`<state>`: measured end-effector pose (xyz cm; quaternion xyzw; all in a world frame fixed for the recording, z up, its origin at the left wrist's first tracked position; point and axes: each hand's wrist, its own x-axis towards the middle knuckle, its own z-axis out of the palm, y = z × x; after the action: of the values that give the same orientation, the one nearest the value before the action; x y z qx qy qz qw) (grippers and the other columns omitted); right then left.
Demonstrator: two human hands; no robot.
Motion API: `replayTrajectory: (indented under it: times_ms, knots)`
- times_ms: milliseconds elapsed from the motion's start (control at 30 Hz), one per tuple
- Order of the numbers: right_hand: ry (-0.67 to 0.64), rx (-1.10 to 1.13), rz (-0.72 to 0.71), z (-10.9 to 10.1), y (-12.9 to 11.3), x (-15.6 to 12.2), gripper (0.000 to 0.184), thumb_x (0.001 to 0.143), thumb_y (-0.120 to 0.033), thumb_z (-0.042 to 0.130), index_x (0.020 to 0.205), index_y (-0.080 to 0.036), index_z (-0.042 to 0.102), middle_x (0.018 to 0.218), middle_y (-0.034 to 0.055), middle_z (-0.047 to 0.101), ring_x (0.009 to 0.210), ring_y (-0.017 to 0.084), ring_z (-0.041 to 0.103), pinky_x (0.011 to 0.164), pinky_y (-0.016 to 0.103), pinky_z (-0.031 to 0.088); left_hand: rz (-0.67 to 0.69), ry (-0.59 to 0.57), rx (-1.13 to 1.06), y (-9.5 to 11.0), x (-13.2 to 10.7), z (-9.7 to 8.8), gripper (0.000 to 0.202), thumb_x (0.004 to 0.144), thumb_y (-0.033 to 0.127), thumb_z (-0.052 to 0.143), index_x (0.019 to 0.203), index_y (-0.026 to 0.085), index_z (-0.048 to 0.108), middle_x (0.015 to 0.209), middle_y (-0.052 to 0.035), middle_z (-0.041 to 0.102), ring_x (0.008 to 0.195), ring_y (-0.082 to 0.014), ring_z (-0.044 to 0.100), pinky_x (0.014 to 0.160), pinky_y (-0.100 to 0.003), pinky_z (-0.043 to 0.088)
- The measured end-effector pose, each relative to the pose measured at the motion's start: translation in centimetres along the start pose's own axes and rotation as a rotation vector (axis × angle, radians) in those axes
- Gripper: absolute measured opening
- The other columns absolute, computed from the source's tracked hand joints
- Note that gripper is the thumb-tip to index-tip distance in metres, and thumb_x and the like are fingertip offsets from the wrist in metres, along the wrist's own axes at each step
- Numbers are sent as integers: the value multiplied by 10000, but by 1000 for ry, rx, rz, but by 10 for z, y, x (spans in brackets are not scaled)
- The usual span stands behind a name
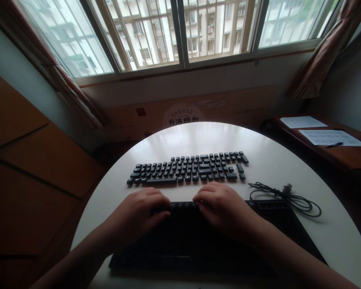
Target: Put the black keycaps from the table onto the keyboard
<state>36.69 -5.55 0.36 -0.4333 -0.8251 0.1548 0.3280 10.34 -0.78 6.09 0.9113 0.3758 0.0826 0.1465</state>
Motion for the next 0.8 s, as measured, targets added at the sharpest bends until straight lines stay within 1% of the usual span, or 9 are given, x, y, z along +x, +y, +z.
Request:
replayTrajectory:
  times_ms: [133, 233, 300, 433, 567, 800]
  knots:
    - [-6, 5, 18, 0, 0, 0, 187, 970, -167, 550, 1027, -209, 724, 1025, 64, 689, 921, 223, 631, 825, 359, 511, 2, -41, 29, -1, 0, 8, 79, 825, 272, 738, 903, 264, 727, 906, -2, 720, 841, -200, 660, 742, -317, 486]
    - [-19, 23, 6, 1, -2, 1, 184, 966, -161, 548, 1007, -208, 721, 1003, 59, 690, 900, 217, 633, 817, 355, 507, 2, -95, 53, -2, 0, 12, 67, 843, 294, 719, 902, 262, 714, 908, -5, 705, 837, -204, 652, 728, -318, 475]
    - [-24, 34, -2, 1, -4, 1, 177, 964, -157, 552, 1000, -207, 718, 989, 54, 689, 891, 210, 634, 809, 346, 508, -1, -111, 71, -3, 1, 13, 67, 850, 305, 709, 899, 260, 708, 907, -7, 697, 844, -209, 647, 721, -319, 468]
    - [-26, 45, -13, 0, -7, 1, 175, 959, -147, 557, 1010, -200, 717, 990, 56, 688, 894, 207, 632, 806, 343, 508, -14, -107, 84, -4, 1, 12, 65, 850, 301, 708, 896, 255, 714, 903, -11, 694, 831, -203, 640, 717, -312, 455]
    - [-17, 54, -22, -2, -6, 2, 189, 949, -128, 543, 996, -188, 717, 989, 63, 687, 889, 211, 630, 801, 352, 502, -32, -132, 90, -2, 0, 9, 81, 847, 275, 707, 917, 244, 734, 916, -18, 698, 840, -203, 639, 737, -309, 448]
    - [-26, 54, -5, 1, -3, -1, 188, 961, -147, 545, 1015, -191, 719, 1003, 50, 685, 903, 205, 620, 816, 352, 490, -27, -144, 93, -1, 1, 7, 113, 869, 291, 699, 957, 264, 764, 930, 0, 710, 846, -193, 643, 747, -306, 441]
